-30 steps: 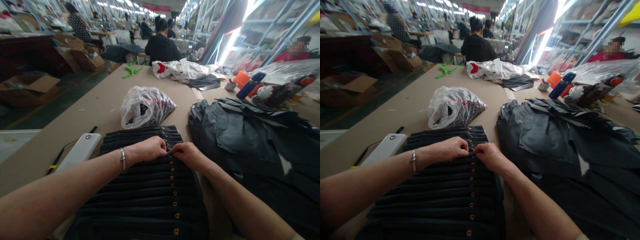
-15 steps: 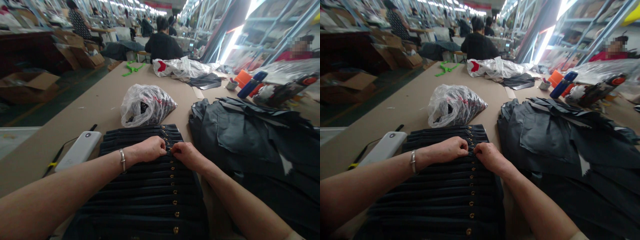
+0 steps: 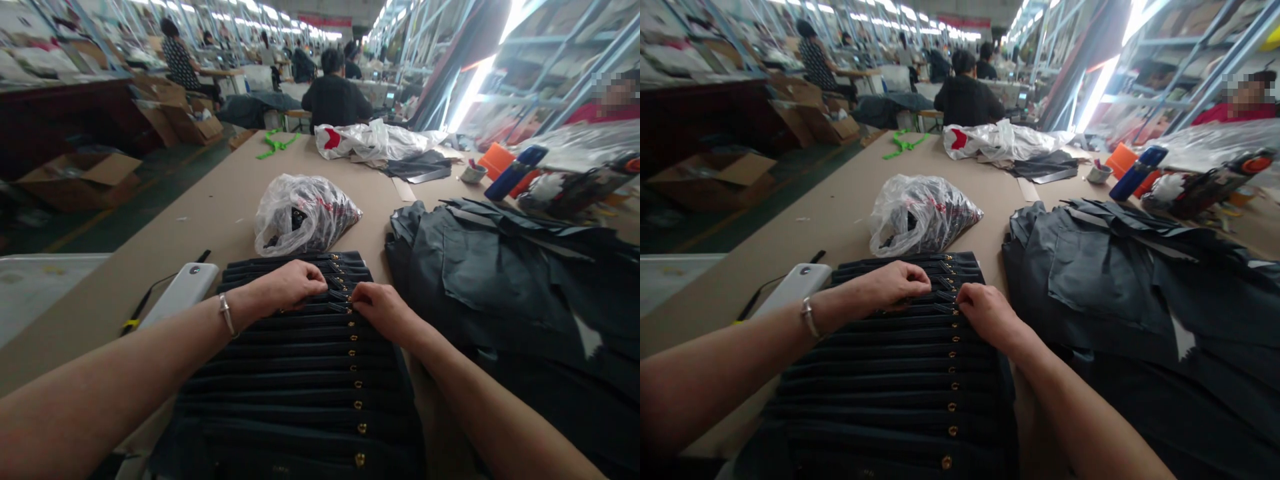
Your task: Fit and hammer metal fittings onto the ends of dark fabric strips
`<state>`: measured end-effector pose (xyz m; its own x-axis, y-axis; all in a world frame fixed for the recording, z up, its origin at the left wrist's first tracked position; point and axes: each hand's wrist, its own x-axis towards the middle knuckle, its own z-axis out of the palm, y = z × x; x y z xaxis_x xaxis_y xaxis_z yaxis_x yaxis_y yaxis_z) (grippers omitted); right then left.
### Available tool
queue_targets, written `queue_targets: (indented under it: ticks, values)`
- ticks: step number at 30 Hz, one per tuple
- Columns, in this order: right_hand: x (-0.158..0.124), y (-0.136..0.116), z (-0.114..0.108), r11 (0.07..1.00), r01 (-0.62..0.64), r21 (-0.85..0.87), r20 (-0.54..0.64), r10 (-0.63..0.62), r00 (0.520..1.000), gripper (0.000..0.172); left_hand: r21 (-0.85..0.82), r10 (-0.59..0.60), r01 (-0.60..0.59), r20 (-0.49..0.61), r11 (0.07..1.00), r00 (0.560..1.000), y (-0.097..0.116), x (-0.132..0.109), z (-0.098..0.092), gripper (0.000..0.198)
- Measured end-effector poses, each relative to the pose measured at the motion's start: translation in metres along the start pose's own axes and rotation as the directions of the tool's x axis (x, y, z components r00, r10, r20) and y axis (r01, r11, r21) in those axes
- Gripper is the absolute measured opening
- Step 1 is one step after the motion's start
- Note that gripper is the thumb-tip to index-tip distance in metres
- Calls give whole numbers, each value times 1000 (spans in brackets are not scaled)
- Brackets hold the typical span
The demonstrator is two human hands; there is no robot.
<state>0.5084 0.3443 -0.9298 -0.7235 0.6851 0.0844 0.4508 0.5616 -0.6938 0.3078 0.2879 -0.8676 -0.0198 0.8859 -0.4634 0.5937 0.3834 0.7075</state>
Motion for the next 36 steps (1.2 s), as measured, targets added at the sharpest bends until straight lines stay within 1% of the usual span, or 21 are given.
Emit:
queue_targets:
  ticks: [1,2,3,4,5,6,8,10,12,14,16,17,21,23,25,26,27,30,31,33,36]
  values:
    - [-4,-5,0,1000,22,14,-58,-21,998,9,-183,-7,9,11,983,1000,2,-4,-3,18]
    - [-9,-12,0,998,37,47,-107,-32,994,9,-382,3,8,28,924,1000,4,-8,-5,18]
    - [-13,-18,1,993,43,106,-139,-28,990,8,-566,30,0,44,824,999,6,-11,-7,17]
    - [-17,-25,2,980,39,194,-153,-9,988,7,-704,64,-8,52,710,997,8,-14,-7,16]
    - [-21,-33,5,951,28,308,-146,18,989,5,-788,93,-17,51,615,994,10,-17,-7,14]
    - [-23,-40,8,898,12,439,-124,47,991,3,-844,107,-22,42,535,993,12,-20,-5,12]
    - [-26,-52,17,718,-46,694,-35,98,995,13,-910,103,-32,12,414,995,16,-23,1,9]
    - [-26,-63,27,498,-128,858,68,138,988,22,-945,95,-60,-31,321,995,19,-25,10,6]
    - [-25,-70,36,308,-186,933,129,196,972,26,-963,101,-94,-71,252,992,22,-26,20,6]
    - [-25,-73,43,171,-180,969,136,242,961,26,-971,97,-112,-93,213,991,23,-26,29,8]
    - [-25,-73,46,92,-151,984,124,249,961,26,-975,77,-116,-103,189,992,23,-25,34,9]
    - [-26,-73,47,78,-146,986,124,243,962,26,-978,65,-114,-104,175,992,22,-24,36,9]
    - [-30,-69,39,112,-190,975,155,265,952,26,-985,26,-109,-107,132,994,17,-21,34,11]
    - [-32,-65,33,116,-206,972,165,287,943,27,-985,1,-115,-116,127,993,13,-19,29,12]
    - [-33,-60,27,110,-221,969,181,292,939,29,-979,-18,-125,-130,160,991,8,-19,25,12]
    - [-34,-58,24,113,-232,966,191,288,938,29,-969,-24,-122,-130,213,991,6,-20,23,13]
    - [-35,-55,21,122,-244,962,201,285,937,29,-949,-31,-113,-128,294,991,4,-22,23,14]
    - [-37,-48,13,168,-277,946,222,288,932,29,-793,-69,-34,-96,609,993,-1,-29,29,19]
    - [-38,-45,11,180,-290,940,232,288,929,29,-726,-78,-4,-79,688,994,-3,-31,33,21]
    - [-38,-41,9,206,-320,925,259,276,925,29,-613,-63,30,-32,789,997,-5,-35,39,25]
    - [-35,-37,5,270,-361,893,295,256,921,30,-516,-3,18,31,857,1000,-5,-36,45,26]
